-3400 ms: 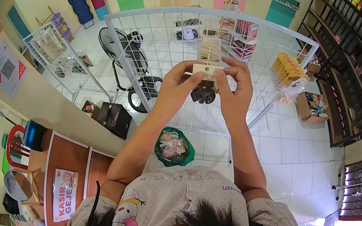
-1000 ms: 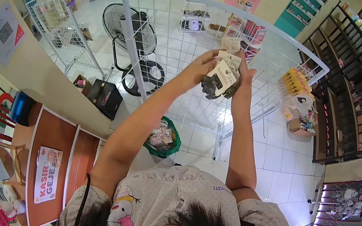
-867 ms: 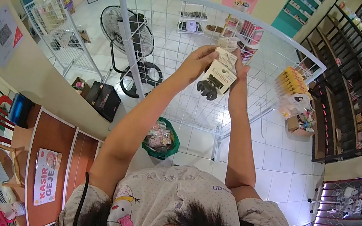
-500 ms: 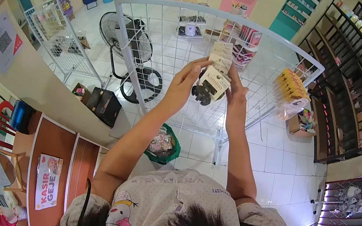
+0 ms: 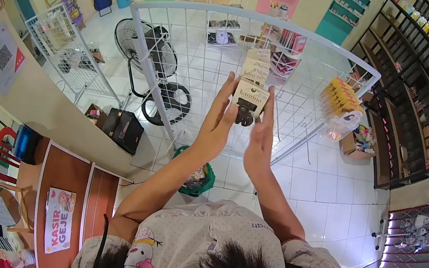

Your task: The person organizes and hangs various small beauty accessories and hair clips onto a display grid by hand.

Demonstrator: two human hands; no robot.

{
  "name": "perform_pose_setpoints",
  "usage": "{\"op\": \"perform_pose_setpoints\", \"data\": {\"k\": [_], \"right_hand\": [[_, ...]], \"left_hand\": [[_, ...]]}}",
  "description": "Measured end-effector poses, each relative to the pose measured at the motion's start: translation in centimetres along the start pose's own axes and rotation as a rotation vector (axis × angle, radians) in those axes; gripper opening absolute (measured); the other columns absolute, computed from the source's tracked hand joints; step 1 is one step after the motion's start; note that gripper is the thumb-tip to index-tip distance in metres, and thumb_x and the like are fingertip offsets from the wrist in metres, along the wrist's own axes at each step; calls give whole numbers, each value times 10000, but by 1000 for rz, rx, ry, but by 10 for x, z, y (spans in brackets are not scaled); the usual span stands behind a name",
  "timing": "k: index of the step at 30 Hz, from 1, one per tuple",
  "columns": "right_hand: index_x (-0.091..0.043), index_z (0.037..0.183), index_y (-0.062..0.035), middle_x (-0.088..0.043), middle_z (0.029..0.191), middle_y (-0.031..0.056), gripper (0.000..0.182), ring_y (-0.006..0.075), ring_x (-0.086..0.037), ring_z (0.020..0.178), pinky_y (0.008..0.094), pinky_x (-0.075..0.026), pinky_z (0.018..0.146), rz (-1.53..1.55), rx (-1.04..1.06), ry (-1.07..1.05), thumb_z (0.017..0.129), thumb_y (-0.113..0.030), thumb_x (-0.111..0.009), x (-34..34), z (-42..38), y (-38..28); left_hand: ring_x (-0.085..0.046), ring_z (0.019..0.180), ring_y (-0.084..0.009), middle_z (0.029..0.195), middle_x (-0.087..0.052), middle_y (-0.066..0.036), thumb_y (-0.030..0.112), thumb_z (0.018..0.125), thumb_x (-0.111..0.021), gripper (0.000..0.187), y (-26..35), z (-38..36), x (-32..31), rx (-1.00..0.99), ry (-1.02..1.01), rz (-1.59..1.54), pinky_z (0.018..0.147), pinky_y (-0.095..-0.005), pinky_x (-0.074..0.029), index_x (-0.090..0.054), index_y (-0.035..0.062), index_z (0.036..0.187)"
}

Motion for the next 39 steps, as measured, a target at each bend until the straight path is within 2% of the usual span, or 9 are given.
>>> {"op": "perform_pose_setpoints", "data": {"k": [7,10,19,22,25,29,34,36,39], "right_hand": [[-47,1438,28,-90,1489,240,701,336,-139,1380,396,-176,1094,14,-18,-2,968,-384,-362,-6,14,26],[-47,1442,17,-57,1494,246,702,346,-94,1390,400,-166,1097,-103,18,36,965,-383,-372,-6,17,26],[-46,1447,3,-37,1501,239,736,327,-73,1398,391,-117,1107,67,-3,21,953,-413,-399,-13,-1,31],[-46,1443,18,-54,1504,224,777,311,-87,1397,380,-95,1110,113,-30,3,941,-457,-401,-15,0,18],[-68,1444,-7,-84,1504,185,803,285,-104,1393,392,-95,1113,5,57,49,917,-543,-349,-5,4,21],[-166,1455,-114,-161,1499,75,792,224,-161,1381,419,-122,1116,24,-214,211,889,-667,-219,23,39,37],[-241,1435,-79,-277,1456,83,761,208,-246,1344,366,-178,1103,153,-311,119,914,-633,-226,32,77,88],[-253,1429,-46,-333,1428,109,830,220,-274,1322,340,-186,1088,387,-370,35,886,-675,-274,14,80,109],[-272,1422,-43,-359,1408,106,916,214,-304,1293,336,-196,1080,352,-325,-4,832,-743,-290,13,74,102]], "left_hand": [[-228,1352,-233,1510,-111,-141,123,939,-467,650,-9,11,-9,93,-45,-213,1050,-335,-303,-85,54,1460],[-199,1366,-222,1522,-54,-141,104,921,-487,676,-8,16,-7,197,-92,-344,1070,-339,-272,-85,59,1462],[-68,1409,-239,1520,-121,-134,97,880,-537,717,-12,7,3,79,-149,-92,1111,-379,-152,-121,81,1464],[-40,1413,-238,1524,-116,-114,161,880,-555,714,-11,5,4,72,-170,-105,1117,-397,-107,-145,70,1457],[-175,1387,-202,1519,-166,-56,276,932,-416,626,-5,1,8,-57,-43,46,1104,-347,-175,-146,85,1464],[-156,1393,-200,1517,-165,-53,513,936,-312,678,-3,18,18,278,253,-60,1103,-353,-153,-164,109,1460],[-157,1390,-220,1504,-188,-71,572,931,-290,717,-83,46,34,278,93,-193,1109,-370,-138,-167,99,1456],[-202,1374,-219,1475,-257,-77,557,944,-283,709,-82,48,17,284,-68,-379,1104,-359,-168,-163,79,1454],[-223,1365,-207,1454,-294,-87,552,947,-288,714,-76,43,9,370,-91,-498,1098,-344,-194,-149,69,1455]]}}
Point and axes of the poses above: each hand's wrist, its own z-axis towards the middle knuckle, its own x-axis out of the back of the hand, y = z × x, the point moved 4 cm from there along z, towards the middle knuckle
